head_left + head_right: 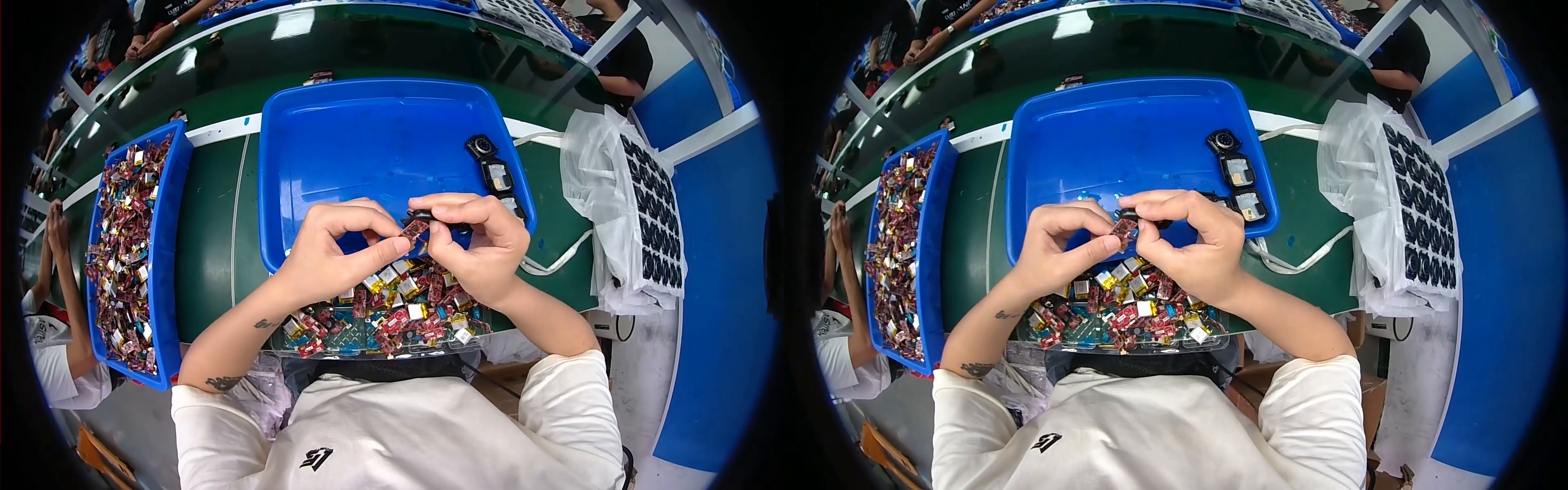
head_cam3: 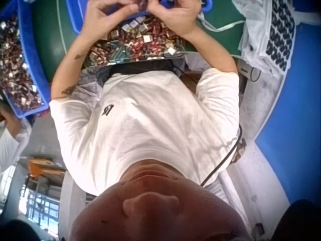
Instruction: Assembling small electronic modules in a blue tray on a factory assembly line.
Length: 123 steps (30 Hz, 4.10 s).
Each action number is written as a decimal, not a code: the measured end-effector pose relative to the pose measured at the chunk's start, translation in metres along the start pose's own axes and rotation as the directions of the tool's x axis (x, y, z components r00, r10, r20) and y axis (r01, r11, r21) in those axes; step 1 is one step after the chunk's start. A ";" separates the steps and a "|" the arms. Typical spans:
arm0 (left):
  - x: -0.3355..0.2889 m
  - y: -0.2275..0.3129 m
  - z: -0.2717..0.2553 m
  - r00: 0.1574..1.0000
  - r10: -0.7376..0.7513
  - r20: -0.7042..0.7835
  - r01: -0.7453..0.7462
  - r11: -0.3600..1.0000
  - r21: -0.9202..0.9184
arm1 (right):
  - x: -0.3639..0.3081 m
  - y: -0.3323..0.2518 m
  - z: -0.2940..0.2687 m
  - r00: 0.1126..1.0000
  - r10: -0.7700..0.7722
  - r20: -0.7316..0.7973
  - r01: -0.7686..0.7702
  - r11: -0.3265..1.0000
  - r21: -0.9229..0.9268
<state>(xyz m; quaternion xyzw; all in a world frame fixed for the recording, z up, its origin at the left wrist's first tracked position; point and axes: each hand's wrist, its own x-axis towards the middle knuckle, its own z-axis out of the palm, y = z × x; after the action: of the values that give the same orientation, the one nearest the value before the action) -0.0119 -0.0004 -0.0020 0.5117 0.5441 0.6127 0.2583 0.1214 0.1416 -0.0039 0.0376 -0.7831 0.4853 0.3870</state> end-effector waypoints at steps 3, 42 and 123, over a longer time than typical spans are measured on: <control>-0.001 -0.003 -0.002 1.000 -0.017 0.025 0.017 1.000 0.014 | -0.002 0.005 0.006 1.000 -0.011 -0.023 0.012 0.997 0.071; 0.006 0.002 -0.015 0.957 -0.171 0.234 0.066 0.915 0.399 | 0.118 0.193 -0.152 0.663 0.522 -0.537 -0.736 0.583 -0.343; 0.004 0.005 -0.009 0.973 -0.188 0.136 0.177 0.980 0.085 | 0.017 0.000 -0.004 0.952 -0.222 0.213 0.257 0.954 -0.157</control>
<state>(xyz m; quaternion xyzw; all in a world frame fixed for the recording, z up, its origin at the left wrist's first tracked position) -0.0203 -0.0021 0.0054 0.5114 0.5907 0.5278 0.3331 0.1116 0.1508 0.0079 0.1439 -0.8478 0.3548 0.3671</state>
